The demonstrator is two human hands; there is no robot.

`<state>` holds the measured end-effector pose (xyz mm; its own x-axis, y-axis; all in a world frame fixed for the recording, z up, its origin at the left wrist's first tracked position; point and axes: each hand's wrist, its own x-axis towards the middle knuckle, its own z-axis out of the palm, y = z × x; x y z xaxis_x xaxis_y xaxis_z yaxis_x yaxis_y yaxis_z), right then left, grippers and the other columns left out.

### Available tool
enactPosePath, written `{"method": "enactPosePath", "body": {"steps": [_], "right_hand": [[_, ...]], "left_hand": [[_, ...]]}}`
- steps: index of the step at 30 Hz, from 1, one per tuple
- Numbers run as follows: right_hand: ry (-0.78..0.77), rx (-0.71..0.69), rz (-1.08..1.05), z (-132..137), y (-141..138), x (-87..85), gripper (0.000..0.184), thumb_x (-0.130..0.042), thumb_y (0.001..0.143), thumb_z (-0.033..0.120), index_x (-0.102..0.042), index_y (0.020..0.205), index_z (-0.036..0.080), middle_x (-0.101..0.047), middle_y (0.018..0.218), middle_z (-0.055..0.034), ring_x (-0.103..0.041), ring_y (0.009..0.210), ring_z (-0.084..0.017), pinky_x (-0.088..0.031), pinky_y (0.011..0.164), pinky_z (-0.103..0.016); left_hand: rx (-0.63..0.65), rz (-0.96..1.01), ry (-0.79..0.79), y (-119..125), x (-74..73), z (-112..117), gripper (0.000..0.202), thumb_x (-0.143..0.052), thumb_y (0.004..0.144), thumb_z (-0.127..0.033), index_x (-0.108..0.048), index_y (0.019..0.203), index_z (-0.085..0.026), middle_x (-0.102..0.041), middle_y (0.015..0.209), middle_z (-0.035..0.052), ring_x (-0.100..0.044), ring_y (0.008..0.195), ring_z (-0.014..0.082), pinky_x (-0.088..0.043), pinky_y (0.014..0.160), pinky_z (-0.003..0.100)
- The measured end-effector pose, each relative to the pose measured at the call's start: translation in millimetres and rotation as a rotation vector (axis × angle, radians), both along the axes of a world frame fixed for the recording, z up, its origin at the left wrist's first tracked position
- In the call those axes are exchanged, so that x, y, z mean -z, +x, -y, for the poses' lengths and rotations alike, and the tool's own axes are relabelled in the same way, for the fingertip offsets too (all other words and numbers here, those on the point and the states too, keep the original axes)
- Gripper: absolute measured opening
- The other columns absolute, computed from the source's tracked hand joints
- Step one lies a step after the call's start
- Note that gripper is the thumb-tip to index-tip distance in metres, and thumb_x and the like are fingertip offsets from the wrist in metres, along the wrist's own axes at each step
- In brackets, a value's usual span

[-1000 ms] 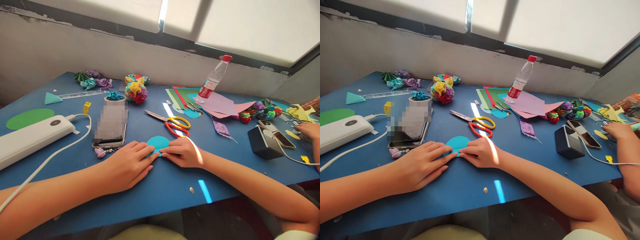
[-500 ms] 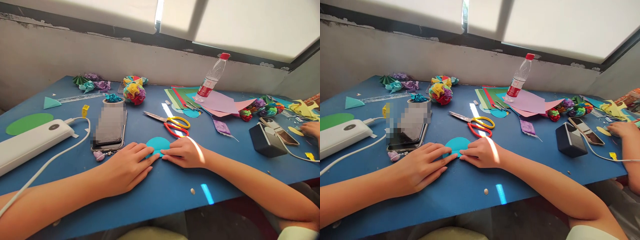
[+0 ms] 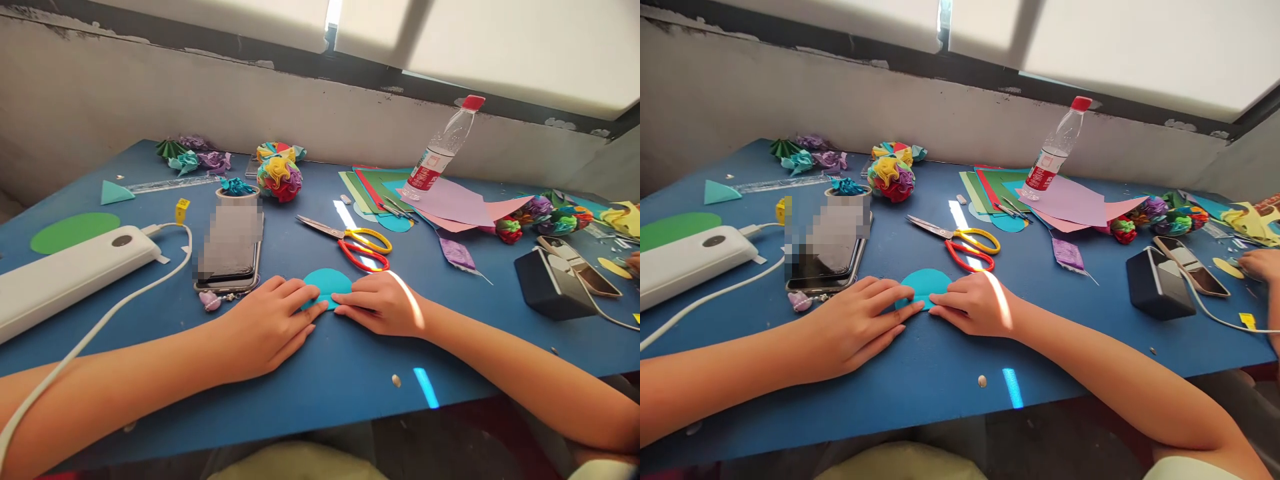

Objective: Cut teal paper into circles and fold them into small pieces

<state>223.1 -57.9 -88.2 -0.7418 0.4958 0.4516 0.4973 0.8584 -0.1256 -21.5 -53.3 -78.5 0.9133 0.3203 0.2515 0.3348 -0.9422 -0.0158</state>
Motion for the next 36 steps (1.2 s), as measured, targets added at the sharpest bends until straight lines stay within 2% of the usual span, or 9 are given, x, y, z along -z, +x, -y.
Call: {"method": "enactPosePath", "body": {"steps": [11,21,28,30,34,36], "right_hand": [[0.014,-0.001,0.047,1.7,1.1,2.4,0.025,-0.048,0.092,0.028,-0.068,0.093,0.013,-0.06,0.057,-0.0025,-0.049,0.05,-0.011,-0.035,0.05,-0.025],[0.01,-0.006,0.04,1.0,1.7,2.9,0.025,-0.048,0.093,0.027,-0.067,0.095,0.012,-0.058,0.056,-0.0019,-0.048,0.05,-0.011,-0.033,0.05,-0.025],[0.006,0.005,0.03,2.9,1.1,2.2,0.024,-0.049,0.092,0.027,-0.067,0.094,0.012,-0.059,0.058,-0.002,-0.051,0.051,-0.011,-0.036,0.05,-0.025],[0.047,0.013,0.049,4.8,0.0,0.3,0.025,-0.049,0.091,0.029,-0.067,0.093,0.012,-0.059,0.057,-0.002,-0.051,0.05,-0.011,-0.036,0.05,-0.025],[0.229,-0.025,0.113,9.1,-2.9,-3.5,0.03,-0.049,0.091,0.035,-0.065,0.097,0.011,-0.059,0.056,-0.002,-0.049,0.049,-0.013,-0.035,0.049,-0.028],[0.236,-0.065,0.127,10.6,-3.7,-4.0,0.03,-0.049,0.091,0.034,-0.065,0.1,0.01,-0.059,0.057,-0.0019,-0.049,0.048,-0.013,-0.034,0.049,-0.029]], "left_hand": [[0.012,0.027,-0.041,-0.6,-1.8,-0.7,0.034,-0.04,0.092,-0.02,-0.056,0.121,-0.017,-0.058,0.109,0.0109,-0.054,0.097,0.0242,-0.043,0.081,0.038],[0.012,0.027,-0.076,-2.0,-2.1,-0.8,0.037,-0.042,0.092,-0.025,-0.051,0.128,-0.02,-0.057,0.112,0.0105,-0.052,0.103,0.0258,-0.043,0.084,0.04],[0.028,0.006,-0.092,-2.0,-4.0,-3.2,0.037,-0.041,0.092,-0.026,-0.052,0.126,-0.019,-0.056,0.113,0.0108,-0.052,0.101,0.0244,-0.042,0.085,0.038],[0.036,-0.012,-0.098,-2.1,-4.5,-3.8,0.037,-0.04,0.092,-0.028,-0.052,0.126,-0.018,-0.056,0.114,0.0113,-0.052,0.1,0.0245,-0.042,0.085,0.038],[0.028,-0.038,-0.09,-2.2,-4.9,-3.5,0.038,-0.038,0.093,-0.029,-0.051,0.127,-0.016,-0.055,0.115,0.0121,-0.05,0.102,0.0252,-0.041,0.085,0.039],[0.026,-0.039,-0.078,-2.1,-5.1,-2.9,0.038,-0.038,0.093,-0.029,-0.051,0.126,-0.016,-0.056,0.115,0.0122,-0.05,0.102,0.025,-0.041,0.085,0.038]]}}
